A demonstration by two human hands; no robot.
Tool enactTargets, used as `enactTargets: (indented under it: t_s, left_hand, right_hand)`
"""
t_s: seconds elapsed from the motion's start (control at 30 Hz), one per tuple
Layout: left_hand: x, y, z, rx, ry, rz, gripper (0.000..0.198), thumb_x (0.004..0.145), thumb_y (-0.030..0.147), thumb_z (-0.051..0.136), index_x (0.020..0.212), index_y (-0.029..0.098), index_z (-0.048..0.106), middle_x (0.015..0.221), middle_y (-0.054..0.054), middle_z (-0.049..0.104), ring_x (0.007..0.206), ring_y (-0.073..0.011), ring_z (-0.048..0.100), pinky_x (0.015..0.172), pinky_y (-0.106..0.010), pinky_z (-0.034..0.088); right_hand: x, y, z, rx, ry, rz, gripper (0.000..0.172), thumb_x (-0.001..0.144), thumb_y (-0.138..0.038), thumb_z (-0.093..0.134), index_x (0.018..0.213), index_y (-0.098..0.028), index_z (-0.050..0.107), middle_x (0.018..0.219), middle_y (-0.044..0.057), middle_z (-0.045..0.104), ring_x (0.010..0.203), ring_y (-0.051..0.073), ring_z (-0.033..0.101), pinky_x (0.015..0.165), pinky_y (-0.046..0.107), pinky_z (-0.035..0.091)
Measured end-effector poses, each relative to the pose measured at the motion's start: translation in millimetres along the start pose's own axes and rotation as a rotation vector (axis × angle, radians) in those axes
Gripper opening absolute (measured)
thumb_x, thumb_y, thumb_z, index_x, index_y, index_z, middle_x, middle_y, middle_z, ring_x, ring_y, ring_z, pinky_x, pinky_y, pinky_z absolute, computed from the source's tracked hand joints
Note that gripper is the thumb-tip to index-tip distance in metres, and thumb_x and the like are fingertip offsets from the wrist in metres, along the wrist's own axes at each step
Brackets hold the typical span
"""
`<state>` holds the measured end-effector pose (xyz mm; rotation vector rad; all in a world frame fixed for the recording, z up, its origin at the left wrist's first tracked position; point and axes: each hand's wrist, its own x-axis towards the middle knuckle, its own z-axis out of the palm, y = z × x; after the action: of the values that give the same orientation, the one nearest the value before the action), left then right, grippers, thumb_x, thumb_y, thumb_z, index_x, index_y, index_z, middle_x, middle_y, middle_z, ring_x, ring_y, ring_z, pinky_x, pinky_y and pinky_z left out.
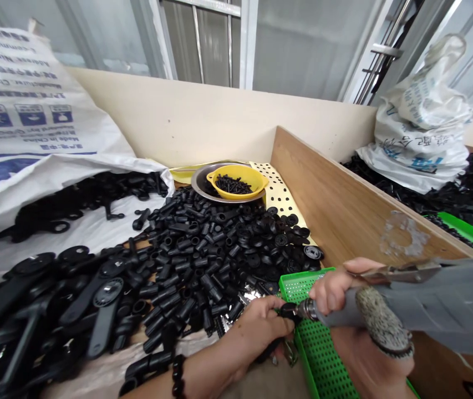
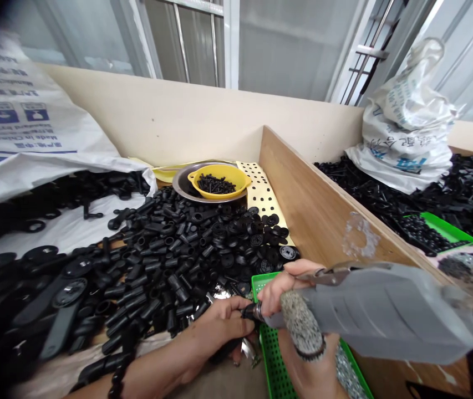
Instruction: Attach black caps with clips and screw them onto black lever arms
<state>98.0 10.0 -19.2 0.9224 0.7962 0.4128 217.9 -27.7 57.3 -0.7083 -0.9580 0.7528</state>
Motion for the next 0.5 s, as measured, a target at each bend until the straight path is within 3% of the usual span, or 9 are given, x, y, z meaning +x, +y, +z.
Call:
enactTargets:
  t_s: [0.2,0.37,0.5]
  left_hand:
    - [5,-9,-0.7,0.058,-0.005,0.088,0.034,0.069,0.038,0.063,0.091,0.012,0.06,0.059,0.003,0.056,0.039,-0.0065,0.043,0.036,-0.018,0.035]
    - [8,-18,-5.3,0.154,0.048,0.173,0.048,0.074,0.036,0.06,0.117,0.016,0.056,0.06,0.006,0.051,0.038,-0.0066,0.04,0.036,-0.019,0.036]
    - [-1,-14,-7.7,0.296,0.026,0.242,0.037,0.083,0.037,0.053,0.114,0.02,0.064,0.066,0.002,0.057,0.046,-0.009,0.045,0.043,-0.02,0.041]
  right_hand:
    - [0,2,-1,-0.015,0.016,0.015,0.026,0.074,-0.047,0.065,0.087,-0.025,0.06,0.053,-0.006,0.054,0.047,0.012,0.048,0.051,0.026,0.042]
    - [1,2,-2,-0.041,0.04,-0.042,0.026,0.08,-0.049,0.058,0.09,-0.025,0.059,0.052,-0.006,0.054,0.046,0.012,0.049,0.051,0.027,0.044]
    - [3,-1,-2,-0.02,0.085,-0.051,0.03,0.081,-0.052,0.053,0.086,-0.022,0.057,0.05,-0.005,0.053,0.043,0.012,0.048,0.049,0.027,0.046]
